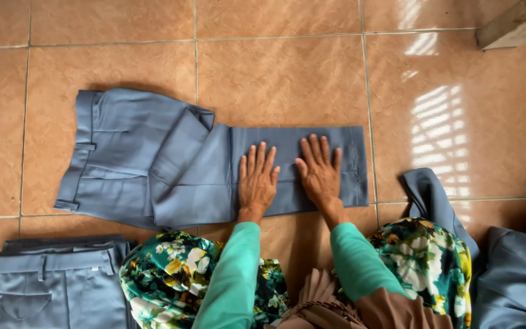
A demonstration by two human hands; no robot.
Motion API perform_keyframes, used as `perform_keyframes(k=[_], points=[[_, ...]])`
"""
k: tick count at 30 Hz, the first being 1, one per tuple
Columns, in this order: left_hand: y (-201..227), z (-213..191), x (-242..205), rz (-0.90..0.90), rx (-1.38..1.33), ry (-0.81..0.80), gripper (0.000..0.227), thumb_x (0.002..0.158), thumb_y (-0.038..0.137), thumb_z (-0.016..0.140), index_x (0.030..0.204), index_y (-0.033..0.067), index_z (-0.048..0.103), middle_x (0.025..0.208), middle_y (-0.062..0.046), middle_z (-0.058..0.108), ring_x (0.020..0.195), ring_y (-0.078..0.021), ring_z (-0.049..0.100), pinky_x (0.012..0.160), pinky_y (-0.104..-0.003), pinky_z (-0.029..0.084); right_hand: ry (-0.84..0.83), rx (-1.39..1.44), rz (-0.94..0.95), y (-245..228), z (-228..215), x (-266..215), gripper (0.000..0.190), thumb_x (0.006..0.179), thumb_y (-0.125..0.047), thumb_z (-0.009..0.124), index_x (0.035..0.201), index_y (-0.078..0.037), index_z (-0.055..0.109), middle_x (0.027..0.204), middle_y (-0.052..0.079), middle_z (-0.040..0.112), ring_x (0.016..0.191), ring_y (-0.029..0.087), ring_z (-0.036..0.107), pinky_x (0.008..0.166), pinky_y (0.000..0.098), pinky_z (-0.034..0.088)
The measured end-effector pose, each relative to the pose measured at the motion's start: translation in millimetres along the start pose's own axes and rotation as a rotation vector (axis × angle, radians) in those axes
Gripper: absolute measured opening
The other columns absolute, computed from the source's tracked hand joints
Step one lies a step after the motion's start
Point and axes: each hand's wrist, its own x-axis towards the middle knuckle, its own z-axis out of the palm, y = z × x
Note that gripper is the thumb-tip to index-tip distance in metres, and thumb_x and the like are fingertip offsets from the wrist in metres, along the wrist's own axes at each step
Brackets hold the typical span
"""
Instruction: Folding a pair of grey trousers on the floor into a neat, compact square shape.
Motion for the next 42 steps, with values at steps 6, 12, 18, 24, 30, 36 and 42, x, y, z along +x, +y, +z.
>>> perform_keyframes(k=[6, 12, 18, 24, 30, 36, 42], points=[[-67.6, -5.3, -5.5, -0.082, 0.072, 0.074, 0.054, 0.109, 0.040, 0.035, 0.161, 0.0252, 0.033, 0.168, -0.007, 0.029, 0.153, -0.0295, 0.030, 0.125, -0.048, 0.023, -0.217, -0.090, 0.210, 59.8, -17.7, -13.2, 0.060, 0.112, -0.055, 0.019, 0.165, -0.028, 0.026, 0.172, -0.001, 0.024, 0.159, 0.022, 0.013, 0.125, 0.0578, 0.008], [-45.2, -7.7, -2.5, -0.174, 0.228, 0.151, 0.056, 0.109, 0.040, 0.036, 0.160, 0.0156, 0.035, 0.168, -0.012, 0.028, 0.155, -0.0310, 0.025, 0.127, -0.050, 0.016, -0.185, -0.045, 0.285, 64.2, -16.1, -16.3, 0.057, 0.113, -0.052, 0.024, 0.165, -0.028, 0.030, 0.171, -0.003, 0.026, 0.160, 0.024, 0.010, 0.124, 0.0621, -0.002], [31.1, 21.0, -3.3, 0.059, -0.035, 0.161, 0.057, 0.107, 0.038, 0.040, 0.159, 0.0132, 0.035, 0.167, -0.015, 0.029, 0.154, -0.0347, 0.029, 0.126, -0.052, 0.020, 0.053, -0.119, 0.132, -2.0, 0.8, -20.4, 0.055, 0.108, -0.034, 0.049, 0.162, -0.022, 0.040, 0.170, 0.009, 0.028, 0.157, 0.035, 0.016, 0.119, 0.0663, 0.001], [9.2, 13.4, -15.2, 0.059, 0.009, 0.169, 0.055, 0.107, 0.041, 0.038, 0.158, 0.0186, 0.038, 0.165, -0.013, 0.033, 0.152, -0.0327, 0.032, 0.125, -0.052, 0.022, -0.064, -0.073, 0.161, 9.7, -1.0, -32.7, 0.056, 0.110, -0.047, 0.037, 0.162, -0.029, 0.034, 0.171, 0.005, 0.026, 0.158, 0.028, 0.014, 0.122, 0.0642, 0.003], [-27.9, -5.2, -34.5, -0.053, 0.128, 0.233, 0.054, 0.110, 0.040, 0.033, 0.158, 0.0176, 0.038, 0.165, -0.013, 0.033, 0.153, -0.0312, 0.030, 0.126, -0.046, 0.022, -0.260, -0.003, 0.351, 53.6, -20.6, -31.3, 0.063, 0.111, -0.057, 0.020, 0.166, -0.027, 0.022, 0.173, 0.007, 0.014, 0.160, 0.027, 0.005, 0.124, 0.0604, 0.006], [-30.5, -17.9, -47.7, -0.149, 0.015, 0.314, 0.053, 0.110, 0.037, 0.035, 0.157, 0.0132, 0.041, 0.163, -0.018, 0.035, 0.148, -0.0362, 0.038, 0.121, -0.048, 0.031, 0.074, 0.074, 0.671, 110.1, 13.4, -44.4, 0.089, 0.083, -0.048, 0.079, 0.159, -0.024, 0.039, 0.135, 0.014, 0.055, 0.118, 0.038, 0.053, 0.083, 0.0589, 0.052], [-35.6, -19.1, -56.0, -0.203, -0.095, 0.382, 0.050, 0.110, 0.035, 0.039, 0.153, 0.0100, 0.045, 0.157, -0.021, 0.040, 0.141, -0.0388, 0.045, 0.113, -0.047, 0.041, -0.261, 0.222, 0.903, 108.8, -3.2, -35.2, 0.081, 0.076, -0.059, 0.080, 0.142, -0.019, 0.054, 0.131, 0.010, 0.051, 0.123, 0.036, 0.046, 0.090, 0.0582, 0.043]])
